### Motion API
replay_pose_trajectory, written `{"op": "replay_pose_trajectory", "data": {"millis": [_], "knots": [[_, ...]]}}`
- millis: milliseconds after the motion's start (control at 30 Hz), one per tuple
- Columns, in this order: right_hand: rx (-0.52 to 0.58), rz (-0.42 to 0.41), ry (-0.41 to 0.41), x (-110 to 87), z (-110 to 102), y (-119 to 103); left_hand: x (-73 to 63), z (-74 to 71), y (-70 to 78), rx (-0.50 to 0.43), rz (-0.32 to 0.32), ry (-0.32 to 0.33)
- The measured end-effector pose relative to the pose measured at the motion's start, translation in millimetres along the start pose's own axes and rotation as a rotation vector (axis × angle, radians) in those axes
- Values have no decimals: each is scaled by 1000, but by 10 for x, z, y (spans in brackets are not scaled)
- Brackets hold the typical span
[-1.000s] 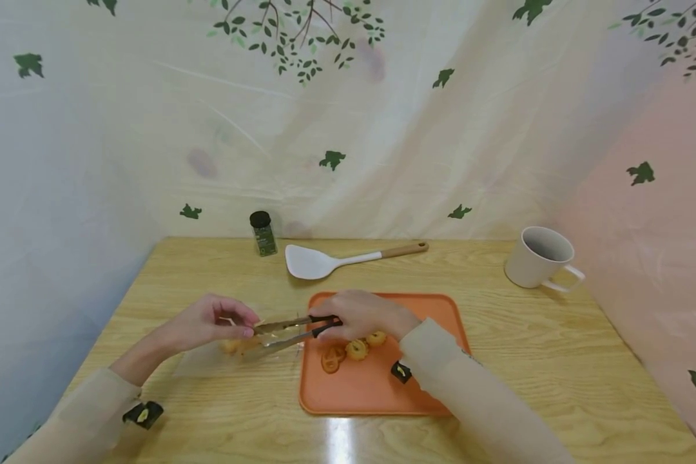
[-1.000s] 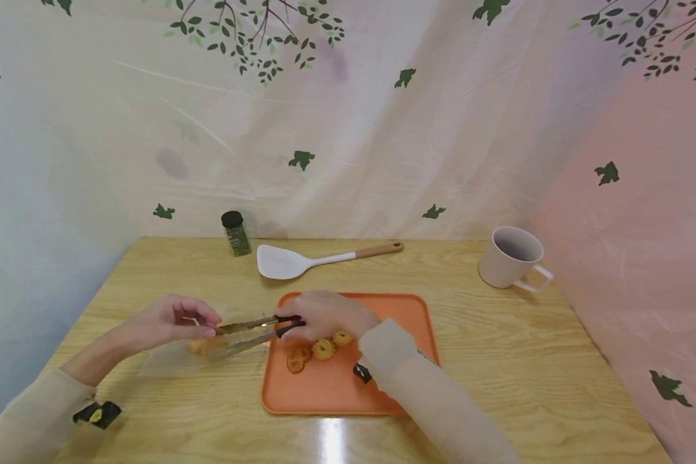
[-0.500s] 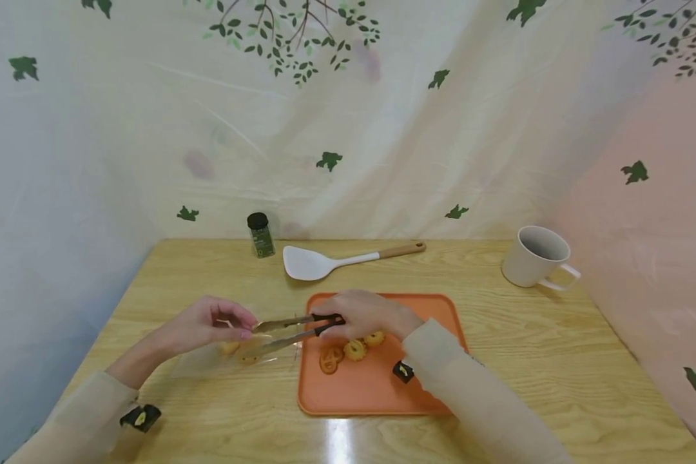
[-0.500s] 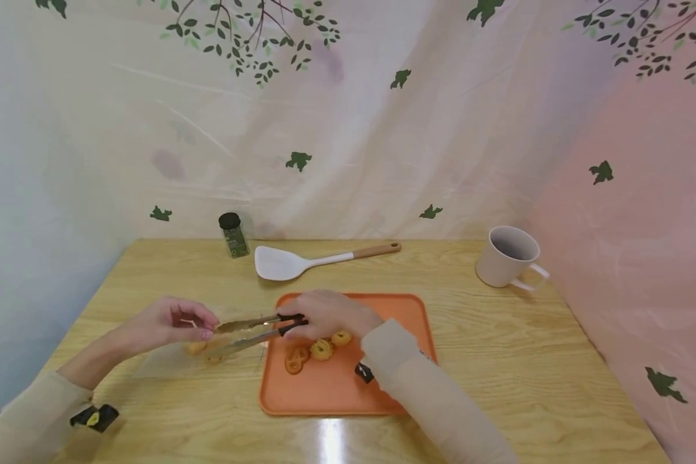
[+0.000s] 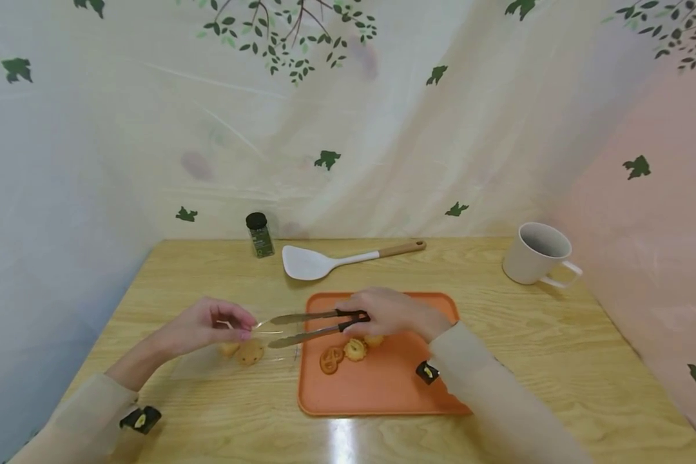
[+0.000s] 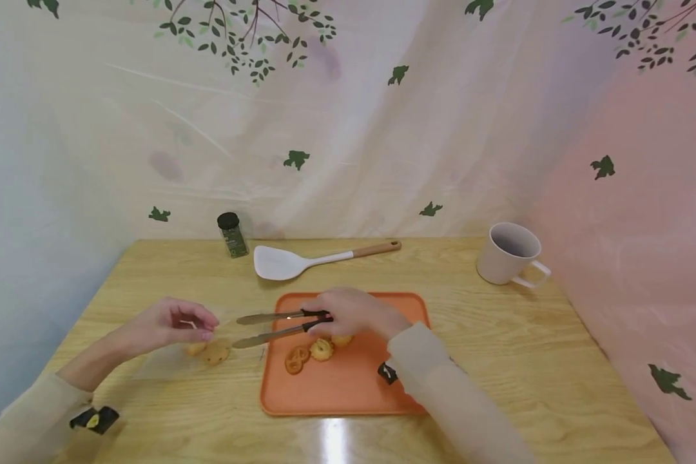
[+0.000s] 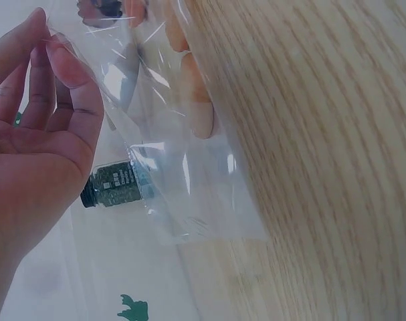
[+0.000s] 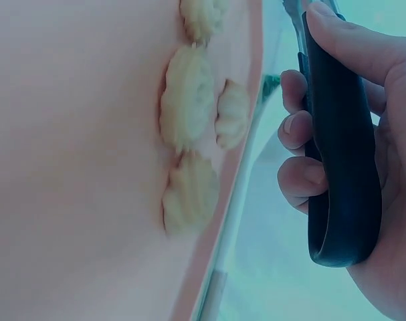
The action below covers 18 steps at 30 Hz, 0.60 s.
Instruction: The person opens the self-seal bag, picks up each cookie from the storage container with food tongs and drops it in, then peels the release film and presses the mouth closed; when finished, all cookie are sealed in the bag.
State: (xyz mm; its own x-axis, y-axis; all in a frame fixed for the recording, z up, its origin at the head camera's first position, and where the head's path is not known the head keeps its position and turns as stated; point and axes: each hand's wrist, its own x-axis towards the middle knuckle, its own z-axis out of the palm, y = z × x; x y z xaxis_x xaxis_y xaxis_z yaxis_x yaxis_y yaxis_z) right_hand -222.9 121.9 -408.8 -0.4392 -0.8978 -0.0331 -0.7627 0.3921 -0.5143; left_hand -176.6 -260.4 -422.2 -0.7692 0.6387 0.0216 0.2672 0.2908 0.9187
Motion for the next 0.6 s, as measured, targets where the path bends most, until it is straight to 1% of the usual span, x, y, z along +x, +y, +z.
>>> {"op": "replay_pose_trajectory", "data": {"millis": [100,200,400,500,600], "knots": [[-38,3,20,-103,-40,25,3,-5,7,-6,2,-3],[-69,24,51,-237,-102,31,3,-9,12,1,6,-2],[-95,126,101,-593,-220,80,7,2,18,9,-8,4],[-123,156,145,-777,-242,139,10,14,22,1,-5,7],[-159,162,204,-958,-234,203,10,23,24,-17,9,2]]}}
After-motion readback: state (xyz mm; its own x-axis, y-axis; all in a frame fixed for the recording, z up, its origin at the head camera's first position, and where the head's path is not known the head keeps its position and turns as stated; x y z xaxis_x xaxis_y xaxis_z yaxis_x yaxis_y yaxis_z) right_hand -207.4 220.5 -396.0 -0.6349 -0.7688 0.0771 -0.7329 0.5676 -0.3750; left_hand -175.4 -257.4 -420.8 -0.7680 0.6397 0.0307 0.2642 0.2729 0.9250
